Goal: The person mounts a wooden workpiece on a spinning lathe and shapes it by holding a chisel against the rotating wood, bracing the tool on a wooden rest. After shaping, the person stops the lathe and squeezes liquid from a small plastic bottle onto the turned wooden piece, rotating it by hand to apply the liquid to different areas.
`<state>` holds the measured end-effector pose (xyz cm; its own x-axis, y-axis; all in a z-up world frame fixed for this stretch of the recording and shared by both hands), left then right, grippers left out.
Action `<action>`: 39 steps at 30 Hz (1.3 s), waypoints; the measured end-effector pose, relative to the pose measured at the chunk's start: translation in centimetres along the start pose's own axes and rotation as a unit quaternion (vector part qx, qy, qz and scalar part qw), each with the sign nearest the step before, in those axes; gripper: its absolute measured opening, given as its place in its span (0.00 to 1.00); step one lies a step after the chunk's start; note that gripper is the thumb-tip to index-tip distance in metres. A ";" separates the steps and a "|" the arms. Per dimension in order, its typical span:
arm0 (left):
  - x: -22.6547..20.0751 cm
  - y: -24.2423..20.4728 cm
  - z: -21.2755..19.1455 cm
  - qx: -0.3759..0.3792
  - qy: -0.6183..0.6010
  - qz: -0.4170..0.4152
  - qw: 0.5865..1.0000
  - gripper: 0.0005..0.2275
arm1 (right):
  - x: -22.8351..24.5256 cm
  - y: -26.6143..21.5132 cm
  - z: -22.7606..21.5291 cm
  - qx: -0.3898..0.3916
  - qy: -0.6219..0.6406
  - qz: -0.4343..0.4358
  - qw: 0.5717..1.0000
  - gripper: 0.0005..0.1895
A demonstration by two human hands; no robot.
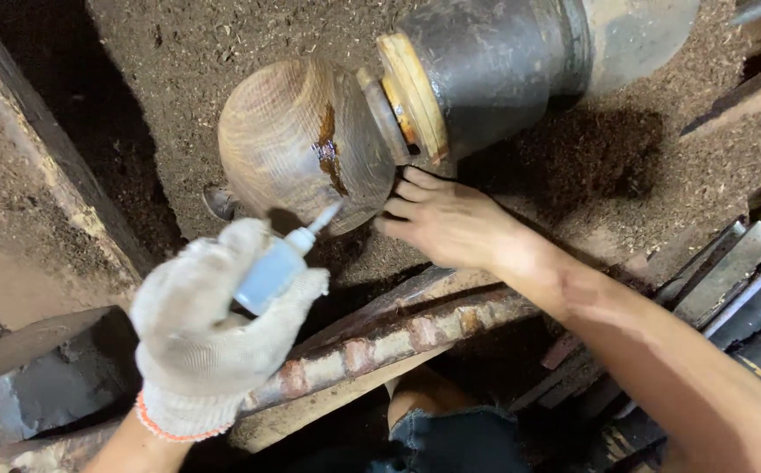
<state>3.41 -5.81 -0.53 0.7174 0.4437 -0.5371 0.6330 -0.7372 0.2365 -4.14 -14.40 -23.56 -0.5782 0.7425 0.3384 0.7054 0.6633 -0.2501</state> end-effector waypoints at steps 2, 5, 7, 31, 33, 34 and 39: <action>2.9 -1.4 1.0 0.013 -0.082 -0.174 0.981 0.21 | -0.3 1.3 3.1 0.043 0.063 0.012 0.997 0.22; 3.2 -1.4 0.7 0.006 -0.085 -0.171 0.982 0.21 | -0.5 1.3 2.4 -0.103 0.023 0.004 0.994 0.16; 3.3 -0.9 -0.1 -0.015 -0.074 -0.164 0.984 0.21 | -0.2 1.2 2.3 -0.022 0.018 0.001 1.000 0.13; 12.2 -8.5 -3.4 -0.167 -0.139 -0.307 0.927 0.20 | -4.3 -8.2 0.1 -0.016 0.010 0.054 0.998 0.25; 12.3 -8.6 -3.4 -0.170 -0.141 -0.310 0.925 0.21 | -4.4 -8.4 0.3 -0.019 -0.005 0.057 0.998 0.27; 12.5 -8.8 -3.4 -0.174 -0.142 -0.309 0.924 0.21 | -4.5 -8.5 0.7 0.005 -0.039 0.060 0.997 0.27; 14.8 -10.8 -2.8 -0.189 -0.191 -0.318 0.909 0.20 | -4.1 -9.5 0.7 -0.026 -0.067 0.048 0.996 0.17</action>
<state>8.03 10.16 -8.72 0.0643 0.4559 -0.8877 0.9909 -0.1347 0.0026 -8.72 -23.70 -23.22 -0.5546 0.8100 0.1904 0.7779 0.5860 -0.2269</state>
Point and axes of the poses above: each hand's wrist, its own y-axis towards the middle knuckle, its own z-axis out of the palm, x = y × z, the point moved 10 cm from there along y, towards the middle knuckle, and after that the axes turned 8 degrees about -y, right-handed, at the moved point
